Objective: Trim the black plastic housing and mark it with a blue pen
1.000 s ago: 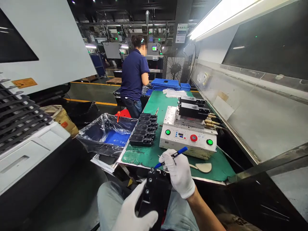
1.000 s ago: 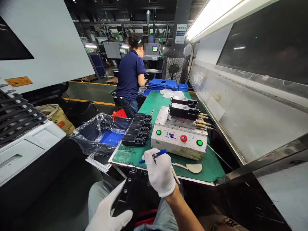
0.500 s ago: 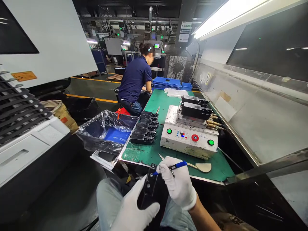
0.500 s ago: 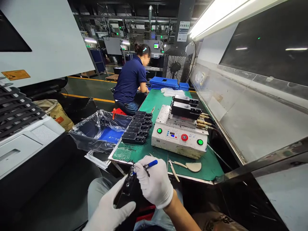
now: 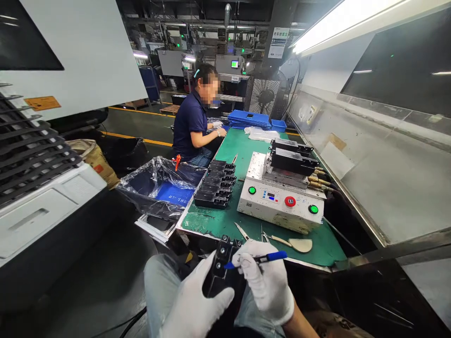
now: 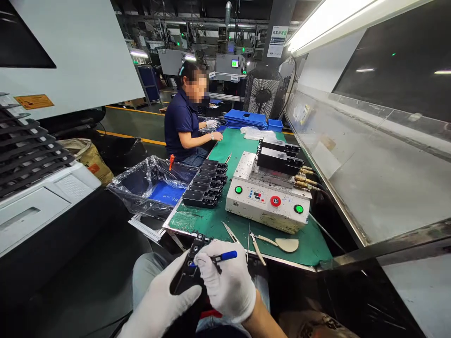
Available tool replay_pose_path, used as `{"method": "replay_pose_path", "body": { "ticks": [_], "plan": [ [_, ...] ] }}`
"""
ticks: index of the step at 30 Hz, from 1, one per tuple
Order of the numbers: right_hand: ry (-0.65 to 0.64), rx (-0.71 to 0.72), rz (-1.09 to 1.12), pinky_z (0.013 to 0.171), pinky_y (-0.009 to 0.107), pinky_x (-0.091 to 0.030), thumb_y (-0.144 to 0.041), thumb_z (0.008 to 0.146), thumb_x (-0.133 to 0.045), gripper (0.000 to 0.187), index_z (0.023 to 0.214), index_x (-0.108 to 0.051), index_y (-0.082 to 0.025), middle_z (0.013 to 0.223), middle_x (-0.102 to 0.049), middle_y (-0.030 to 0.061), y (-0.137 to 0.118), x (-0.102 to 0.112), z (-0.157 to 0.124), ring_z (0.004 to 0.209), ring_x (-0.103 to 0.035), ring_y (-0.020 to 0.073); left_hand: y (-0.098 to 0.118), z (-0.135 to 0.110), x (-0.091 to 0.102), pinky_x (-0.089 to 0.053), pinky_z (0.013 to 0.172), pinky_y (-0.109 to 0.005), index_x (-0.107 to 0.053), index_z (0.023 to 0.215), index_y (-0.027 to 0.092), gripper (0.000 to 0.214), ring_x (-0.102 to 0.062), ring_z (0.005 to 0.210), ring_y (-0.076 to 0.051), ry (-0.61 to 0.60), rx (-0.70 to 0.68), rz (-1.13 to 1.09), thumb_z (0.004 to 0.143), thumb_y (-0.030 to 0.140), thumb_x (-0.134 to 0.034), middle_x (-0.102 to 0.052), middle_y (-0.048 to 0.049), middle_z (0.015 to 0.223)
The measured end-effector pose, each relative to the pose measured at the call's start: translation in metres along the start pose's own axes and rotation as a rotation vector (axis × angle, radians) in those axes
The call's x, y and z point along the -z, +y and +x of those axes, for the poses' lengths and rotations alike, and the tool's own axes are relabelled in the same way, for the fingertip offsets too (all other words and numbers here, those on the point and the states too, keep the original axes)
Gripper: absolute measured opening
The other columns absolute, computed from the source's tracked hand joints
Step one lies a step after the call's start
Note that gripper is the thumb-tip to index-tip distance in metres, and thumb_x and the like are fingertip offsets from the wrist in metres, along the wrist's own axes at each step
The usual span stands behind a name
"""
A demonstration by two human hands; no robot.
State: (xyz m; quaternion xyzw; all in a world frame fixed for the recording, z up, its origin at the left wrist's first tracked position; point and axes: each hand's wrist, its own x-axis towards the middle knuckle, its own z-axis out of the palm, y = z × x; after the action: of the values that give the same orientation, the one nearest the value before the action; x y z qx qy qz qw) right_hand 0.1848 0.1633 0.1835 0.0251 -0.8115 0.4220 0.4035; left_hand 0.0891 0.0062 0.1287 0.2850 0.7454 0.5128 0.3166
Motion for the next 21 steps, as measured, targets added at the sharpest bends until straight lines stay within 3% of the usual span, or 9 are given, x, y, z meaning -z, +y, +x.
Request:
{"method": "replay_pose_path", "body": {
  "ticks": [5,9,12,15,18,21],
  "plan": [
    [-0.006,0.115,-0.160,0.065,0.029,-0.047,-0.024,0.104,-0.050,0.022,0.089,-0.066,-0.021,0.076,-0.070,0.0018,-0.005,-0.004,0.007,0.066,-0.065,0.0153,0.005,-0.001,-0.002,-0.037,0.126,-0.044,-0.048,0.151,0.034,0.074,-0.049,0.144,-0.026,0.037,0.022,-0.001,0.079,0.038,-0.069,-0.057,-0.0002,0.154],
    [-0.005,0.108,-0.232,0.066,0.029,-0.045,-0.024,0.104,-0.050,0.022,0.089,-0.066,-0.021,0.077,-0.070,0.0023,0.001,-0.006,0.005,0.068,-0.064,0.0163,0.004,-0.001,-0.002,-0.035,0.126,-0.045,-0.050,0.148,0.035,0.071,-0.050,0.143,-0.027,0.042,0.027,0.018,0.080,0.039,-0.069,-0.058,0.0008,0.154],
    [-0.035,0.079,-0.169,0.068,0.029,-0.046,-0.023,0.102,-0.052,0.019,0.090,-0.067,-0.021,0.077,-0.070,0.0020,0.015,-0.005,-0.003,0.070,-0.064,0.0165,0.003,0.001,0.000,-0.036,0.126,-0.045,-0.052,0.147,0.032,0.069,-0.052,0.142,-0.029,0.027,0.015,-0.002,0.080,0.039,-0.069,-0.060,-0.0007,0.152],
    [-0.053,-0.059,-0.004,0.071,0.030,-0.051,-0.024,0.102,-0.053,0.018,0.096,-0.070,-0.021,0.085,-0.072,0.0045,0.032,-0.001,-0.015,0.076,-0.067,0.0182,0.006,0.009,0.002,-0.042,0.123,-0.045,-0.057,0.143,0.029,0.065,-0.058,0.136,-0.031,0.039,-0.049,-0.082,0.081,0.039,-0.071,-0.067,-0.0035,0.143],
    [0.084,-0.237,0.120,0.067,0.032,-0.054,-0.030,0.105,-0.050,0.023,0.100,-0.071,-0.020,0.090,-0.070,0.0069,0.042,0.006,-0.027,0.074,-0.067,0.0194,0.012,0.019,0.004,-0.051,0.114,-0.045,-0.062,0.139,0.026,0.061,-0.066,0.124,-0.032,-0.010,-0.093,-0.222,0.082,0.044,-0.071,-0.075,-0.0054,0.131],
    [0.247,-0.301,0.185,0.062,0.030,-0.053,-0.034,0.106,-0.050,0.025,0.101,-0.072,-0.021,0.087,-0.069,0.0062,0.042,0.015,-0.037,0.069,-0.063,0.0178,0.020,0.028,0.007,-0.054,0.109,-0.044,-0.065,0.135,0.020,0.060,-0.069,0.118,-0.031,-0.039,-0.052,-0.356,0.084,0.050,-0.070,-0.077,-0.0076,0.125]
  ]
}}
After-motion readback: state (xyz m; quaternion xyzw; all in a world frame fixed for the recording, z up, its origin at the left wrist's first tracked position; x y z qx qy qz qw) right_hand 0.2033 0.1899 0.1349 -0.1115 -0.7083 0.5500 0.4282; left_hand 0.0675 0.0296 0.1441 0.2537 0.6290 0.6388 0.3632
